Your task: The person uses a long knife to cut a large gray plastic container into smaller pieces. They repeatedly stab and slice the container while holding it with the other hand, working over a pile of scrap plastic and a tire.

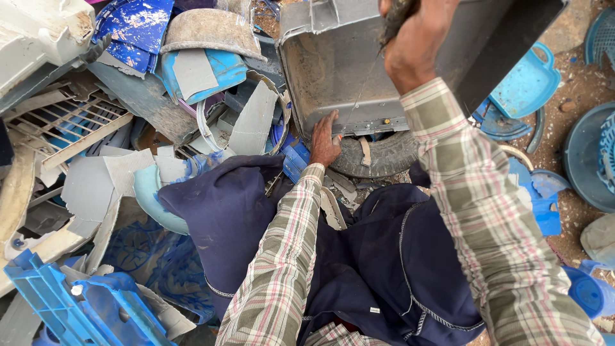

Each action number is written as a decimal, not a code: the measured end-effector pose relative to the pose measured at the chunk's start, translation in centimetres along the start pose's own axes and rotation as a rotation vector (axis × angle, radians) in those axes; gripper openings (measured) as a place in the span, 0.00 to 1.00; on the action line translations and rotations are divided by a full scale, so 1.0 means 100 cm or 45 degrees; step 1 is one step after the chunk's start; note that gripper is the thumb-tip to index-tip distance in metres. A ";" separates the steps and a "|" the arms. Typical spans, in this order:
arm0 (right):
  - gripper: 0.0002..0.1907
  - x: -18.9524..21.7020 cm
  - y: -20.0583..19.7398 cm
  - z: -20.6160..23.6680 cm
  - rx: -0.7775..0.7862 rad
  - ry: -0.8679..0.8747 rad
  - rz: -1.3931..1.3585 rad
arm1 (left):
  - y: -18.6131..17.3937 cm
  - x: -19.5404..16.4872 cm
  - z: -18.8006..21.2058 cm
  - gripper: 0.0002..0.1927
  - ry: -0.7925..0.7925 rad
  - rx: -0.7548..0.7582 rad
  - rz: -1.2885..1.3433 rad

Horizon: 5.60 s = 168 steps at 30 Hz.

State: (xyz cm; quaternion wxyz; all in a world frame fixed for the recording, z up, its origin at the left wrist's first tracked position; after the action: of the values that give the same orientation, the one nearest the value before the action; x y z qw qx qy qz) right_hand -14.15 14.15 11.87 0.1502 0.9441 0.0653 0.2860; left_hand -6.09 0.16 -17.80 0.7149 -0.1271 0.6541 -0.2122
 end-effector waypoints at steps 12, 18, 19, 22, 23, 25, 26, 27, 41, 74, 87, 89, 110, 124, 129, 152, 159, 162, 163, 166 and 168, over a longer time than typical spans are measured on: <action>0.26 0.056 0.087 -0.016 0.430 -0.042 0.318 | -0.002 -0.008 -0.003 0.23 0.150 -0.094 -0.029; 0.24 0.046 0.056 -0.028 0.156 0.164 0.380 | -0.006 -0.018 0.000 0.18 0.107 -0.074 -0.060; 0.25 0.046 0.055 -0.027 0.150 0.157 0.332 | -0.007 -0.018 0.000 0.18 0.090 -0.075 -0.059; 0.26 0.051 0.053 -0.019 0.127 0.091 0.250 | -0.007 -0.018 0.001 0.18 0.050 -0.061 -0.064; 0.26 0.055 0.053 -0.017 0.113 0.032 0.264 | -0.007 -0.018 0.001 0.18 0.046 -0.059 -0.070; 0.27 0.065 0.059 -0.014 0.203 -0.152 0.447 | -0.007 -0.019 0.000 0.19 0.037 -0.057 -0.083; 0.27 0.070 0.066 -0.012 0.306 -0.275 0.616 | -0.008 -0.021 0.001 0.19 0.059 -0.067 -0.086; 0.28 0.074 0.072 -0.010 0.408 -0.400 0.785 | -0.009 -0.023 0.001 0.19 0.082 -0.076 -0.090; 0.26 0.046 0.016 -0.014 -0.007 0.209 0.156 | -0.008 -0.017 0.001 0.14 0.046 -0.083 -0.100; 0.26 0.065 0.015 0.014 0.833 0.045 1.158 | 0.005 -0.026 -0.037 0.08 -0.105 -0.099 -0.558; 0.37 0.007 -0.049 -0.004 0.813 0.580 1.409 | 0.032 -0.045 -0.043 0.11 0.010 0.197 -1.037; 0.33 0.002 -0.056 0.001 0.852 0.672 1.410 | 0.033 -0.047 -0.039 0.12 0.042 0.153 -1.031; 0.42 0.017 -0.050 0.002 0.933 0.610 1.363 | 0.043 -0.047 -0.033 0.15 0.371 0.144 -1.217; 0.41 0.008 -0.055 0.011 0.920 0.322 1.236 | 0.001 -0.030 -0.033 0.28 0.102 -0.297 -0.177; 0.39 0.005 -0.059 0.017 0.947 0.540 1.279 | 0.036 -0.026 -0.008 0.31 0.201 -0.005 -0.587; 0.47 0.023 -0.039 0.031 1.102 0.504 1.381 | 0.038 -0.055 -0.002 0.27 0.304 -0.079 -0.942; 0.43 0.022 -0.037 0.026 1.113 0.258 1.463 | 0.054 -0.034 0.009 0.23 0.277 0.034 -0.450; 0.34 0.031 -0.050 0.013 0.917 0.568 1.293 | 0.055 -0.030 0.003 0.15 0.199 0.027 -0.344; 0.25 0.048 -0.046 -0.001 0.875 0.385 1.241 | 0.055 -0.028 0.000 0.12 0.132 0.034 -0.330; 0.13 0.107 -0.040 -0.036 0.824 -0.082 1.085 | 0.055 -0.022 -0.006 0.20 -0.045 0.034 -0.262; 0.12 0.124 -0.046 -0.047 0.704 -0.024 0.931 | 0.058 -0.021 -0.008 0.29 -0.109 0.046 -0.275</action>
State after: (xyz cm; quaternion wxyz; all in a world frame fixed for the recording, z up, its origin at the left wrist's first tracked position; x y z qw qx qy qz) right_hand -6.68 22.31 20.60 -0.2176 0.9123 -0.1998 0.2835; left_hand -6.24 6.27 -18.73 0.7174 -0.1928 0.6014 -0.2940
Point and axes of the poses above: each hand's wrist, its own z-axis away from the middle knuckle, its own y-axis out of the palm, x = y × z, the point moved 8 cm from there along -z, towards the middle knuckle, and after that the axes turned 15 degrees about -y, right-handed, at the moved point
